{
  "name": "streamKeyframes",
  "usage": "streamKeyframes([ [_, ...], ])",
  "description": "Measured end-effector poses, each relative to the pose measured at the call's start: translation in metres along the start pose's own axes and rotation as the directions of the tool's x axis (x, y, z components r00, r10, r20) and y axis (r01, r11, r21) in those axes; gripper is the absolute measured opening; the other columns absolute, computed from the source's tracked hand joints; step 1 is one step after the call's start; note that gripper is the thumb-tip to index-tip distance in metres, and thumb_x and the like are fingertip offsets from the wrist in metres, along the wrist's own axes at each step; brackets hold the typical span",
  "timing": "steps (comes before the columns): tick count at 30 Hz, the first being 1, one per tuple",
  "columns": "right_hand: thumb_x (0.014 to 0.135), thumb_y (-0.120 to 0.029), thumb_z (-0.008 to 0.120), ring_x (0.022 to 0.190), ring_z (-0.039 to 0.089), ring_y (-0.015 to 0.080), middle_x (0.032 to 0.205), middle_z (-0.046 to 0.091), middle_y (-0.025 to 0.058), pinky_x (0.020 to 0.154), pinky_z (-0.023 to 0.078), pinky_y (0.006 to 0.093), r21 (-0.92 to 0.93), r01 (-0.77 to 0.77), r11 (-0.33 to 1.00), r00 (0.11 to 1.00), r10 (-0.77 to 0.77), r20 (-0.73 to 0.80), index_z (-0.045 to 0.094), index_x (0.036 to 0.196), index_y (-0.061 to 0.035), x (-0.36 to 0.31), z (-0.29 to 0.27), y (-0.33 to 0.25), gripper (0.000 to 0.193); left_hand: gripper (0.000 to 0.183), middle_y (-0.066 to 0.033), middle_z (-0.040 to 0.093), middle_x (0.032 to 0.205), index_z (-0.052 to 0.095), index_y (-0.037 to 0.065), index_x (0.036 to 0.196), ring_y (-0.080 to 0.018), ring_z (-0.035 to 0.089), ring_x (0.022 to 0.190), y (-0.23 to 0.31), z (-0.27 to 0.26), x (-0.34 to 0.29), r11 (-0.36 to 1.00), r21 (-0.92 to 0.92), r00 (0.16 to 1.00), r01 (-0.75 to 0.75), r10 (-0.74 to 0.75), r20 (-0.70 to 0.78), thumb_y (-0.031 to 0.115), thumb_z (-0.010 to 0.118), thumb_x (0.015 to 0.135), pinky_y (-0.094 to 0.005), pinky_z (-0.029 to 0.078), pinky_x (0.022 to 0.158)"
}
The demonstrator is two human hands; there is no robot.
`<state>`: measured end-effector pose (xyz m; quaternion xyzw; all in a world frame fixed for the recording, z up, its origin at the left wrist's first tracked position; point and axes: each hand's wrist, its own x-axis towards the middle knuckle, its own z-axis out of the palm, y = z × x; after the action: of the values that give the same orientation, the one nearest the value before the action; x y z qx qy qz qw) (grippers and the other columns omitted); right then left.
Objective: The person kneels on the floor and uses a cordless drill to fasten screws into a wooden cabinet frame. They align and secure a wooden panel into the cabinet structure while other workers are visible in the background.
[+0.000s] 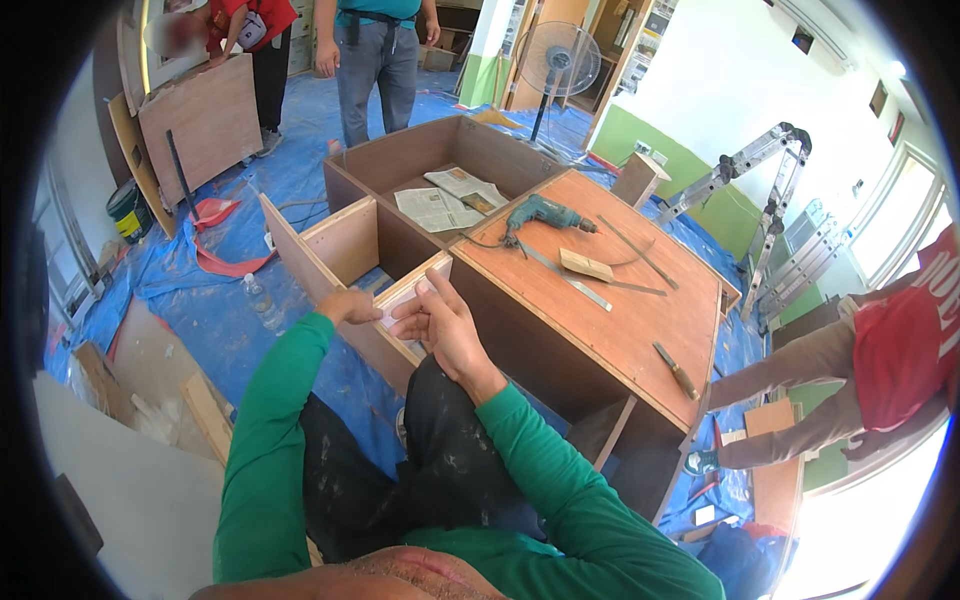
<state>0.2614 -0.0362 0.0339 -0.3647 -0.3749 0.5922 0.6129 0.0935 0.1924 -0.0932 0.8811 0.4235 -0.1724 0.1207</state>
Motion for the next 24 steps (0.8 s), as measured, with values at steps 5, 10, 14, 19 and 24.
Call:
streamKeyframes([
  [5,0.113,-0.034,0.052,0.087,0.074,0.0304,0.101,0.07,0.0195,0.081,0.059,0.0389,0.276,0.053,0.96,0.988,-0.091,0.127,0.014,0.168,0.0013,-0.026,-0.012,-0.003,0.076,0.067,-0.0246,0.068,0.139,0.072,0.002,0.131,-0.0436,0.059,0.135,-0.005,0.005,0.008,1.0,-0.025,1.0,-0.011,0.01,-0.03,0.057,0.049,0.099,-0.0605,0.044,0.111],
  [10,0.111,-0.031,0.057,0.084,0.074,0.0273,0.097,0.071,0.015,0.08,0.058,0.038,-0.05,0.149,0.988,0.972,-0.137,0.191,0.017,0.167,-0.0003,-0.057,-0.004,0.0,0.076,0.067,-0.025,0.068,0.139,0.073,0.001,0.129,-0.0433,0.061,0.133,0.0,0.008,0.012,0.999,-0.019,0.998,-0.045,0.044,-0.035,0.056,0.049,0.099,-0.0595,0.046,0.11],
  [14,0.103,-0.028,0.069,0.084,0.074,0.0294,0.088,0.071,0.017,0.078,0.056,0.0409,-0.759,0.26,0.598,0.953,-0.031,0.302,0.025,0.163,0.0029,-0.063,0.032,-0.006,0.081,0.068,-0.0247,0.067,0.14,0.072,0.001,0.132,-0.043,0.061,0.133,-0.007,0.01,0.01,1.0,-0.008,0.999,-0.01,0.009,-0.039,0.056,0.05,0.099,-0.0577,0.048,0.109],
  [19,0.1,-0.036,0.07,0.09,0.071,0.0419,0.095,0.072,0.0233,0.081,0.054,0.0502,-0.827,0.428,0.364,0.87,0.083,0.486,0.044,0.147,0.0025,-0.023,0.039,0.003,0.066,0.071,-0.0245,0.065,0.141,0.067,0.0,0.137,-0.0438,0.059,0.132,-0.022,0.015,0.009,0.959,0.147,0.966,-0.242,0.252,-0.052,0.058,0.052,0.098,-0.0546,0.047,0.109],
  [24,0.1,-0.036,0.07,0.097,0.072,0.0438,0.097,0.073,0.025,0.083,0.054,0.0529,-0.873,0.278,0.399,0.936,0.09,0.34,0.045,0.145,-0.0015,0.008,0.029,0.025,0.062,0.071,-0.0259,0.066,0.138,0.065,-0.002,0.136,-0.0455,0.06,0.131,0.009,0.0,0.003,1.0,-0.029,1.0,0.001,-0.001,-0.027,0.057,0.053,0.097,-0.0555,0.048,0.108],
])
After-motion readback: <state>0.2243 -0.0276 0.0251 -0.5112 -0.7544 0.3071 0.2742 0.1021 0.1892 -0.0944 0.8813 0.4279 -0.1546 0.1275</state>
